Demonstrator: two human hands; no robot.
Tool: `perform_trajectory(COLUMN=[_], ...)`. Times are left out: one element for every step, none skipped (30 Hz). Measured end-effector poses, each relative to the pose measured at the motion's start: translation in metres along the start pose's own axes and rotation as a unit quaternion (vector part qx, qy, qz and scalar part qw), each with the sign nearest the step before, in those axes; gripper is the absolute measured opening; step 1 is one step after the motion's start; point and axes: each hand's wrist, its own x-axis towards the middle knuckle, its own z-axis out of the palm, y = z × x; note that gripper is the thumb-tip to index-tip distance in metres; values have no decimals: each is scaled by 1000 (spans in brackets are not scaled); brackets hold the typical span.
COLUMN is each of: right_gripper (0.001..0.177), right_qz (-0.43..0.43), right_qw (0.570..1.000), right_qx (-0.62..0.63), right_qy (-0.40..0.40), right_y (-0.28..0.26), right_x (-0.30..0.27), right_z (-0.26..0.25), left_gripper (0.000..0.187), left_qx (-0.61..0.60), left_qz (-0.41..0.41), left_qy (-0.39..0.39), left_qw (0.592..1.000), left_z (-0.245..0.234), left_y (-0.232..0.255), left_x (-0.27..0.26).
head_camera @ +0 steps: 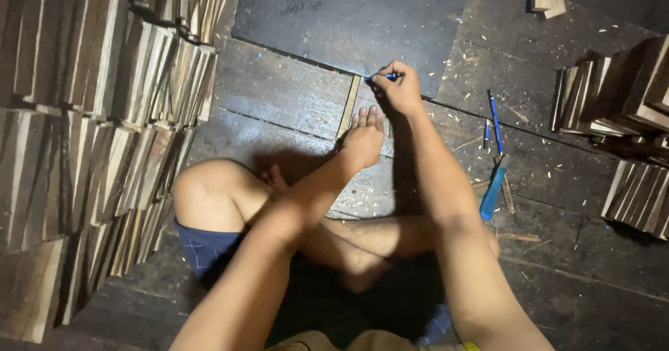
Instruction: Marking wooden boards with a pen using a guide while sitting on the floor.
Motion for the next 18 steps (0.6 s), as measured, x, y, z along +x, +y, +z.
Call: perform_trajectory(right_gripper=[13,12,11,11,13,16,16,16,17,17,16,16,16,16,17,17,19,20], right_qz=[-1,-21,-41,-39,-56,-78,-81,-96,-112,-114,-116,-114,-113,-130,-148,-152,-152,-152], right_qw=[1000,999,997,997,994,990,990,988,985,985,986,987,988,984,981,980,979,979], right_qx=[2,-29,-60,-60,-89,-117,-116,-122,-128,-128,-106,-83,-83,-92,-100,-101,-108,-114], right_qy=[3,17,31,32,22,13,14,22,30,32,53,70,69,73,77,79,78,76], right_y=[-2,-2,-2,11,24,34,28,22,17,21,26,33,23,16,7,8,7,5], right_x=[2,0,-2,2,6,15,12,8,4,0,-4,-13,-14,-23,-31,-31,-32,-32], right_z=[2,3,5,2,-1,-3,0,3,6,8,10,14,15,16,16,14,13,12], left_gripper=[87,86,86,86,87,87,87,88,89,89,90,90,90,89,89,89,90,90], left_qx=[3,3,3,3,-1,-2,1,5,9,11,23,32,31,26,22,24,22,19], left_qz=[2,0,-2,-1,-3,-5,-4,-4,-3,-1,-2,-5,-6,-5,-4,-2,-4,-8], left_qy=[0,-6,-12,-13,-14,-10,-8,-10,-11,-9,-10,-15,-16,-14,-12,-8,-9,-10], left_qw=[1000,1000,1000,1000,1000,1000,1000,1000,1000,1000,1000,999,999,1000,1000,1000,1000,1000], left_z=[-3,-3,-3,2,6,5,1,-3,-7,-3,2,10,5,5,5,7,8,9], left_y=[-1,0,1,0,1,-1,0,1,3,2,0,0,-3,-2,-1,-1,0,-1], left_x=[2,1,1,2,3,8,5,2,-2,2,6,7,10,9,7,8,9,9])
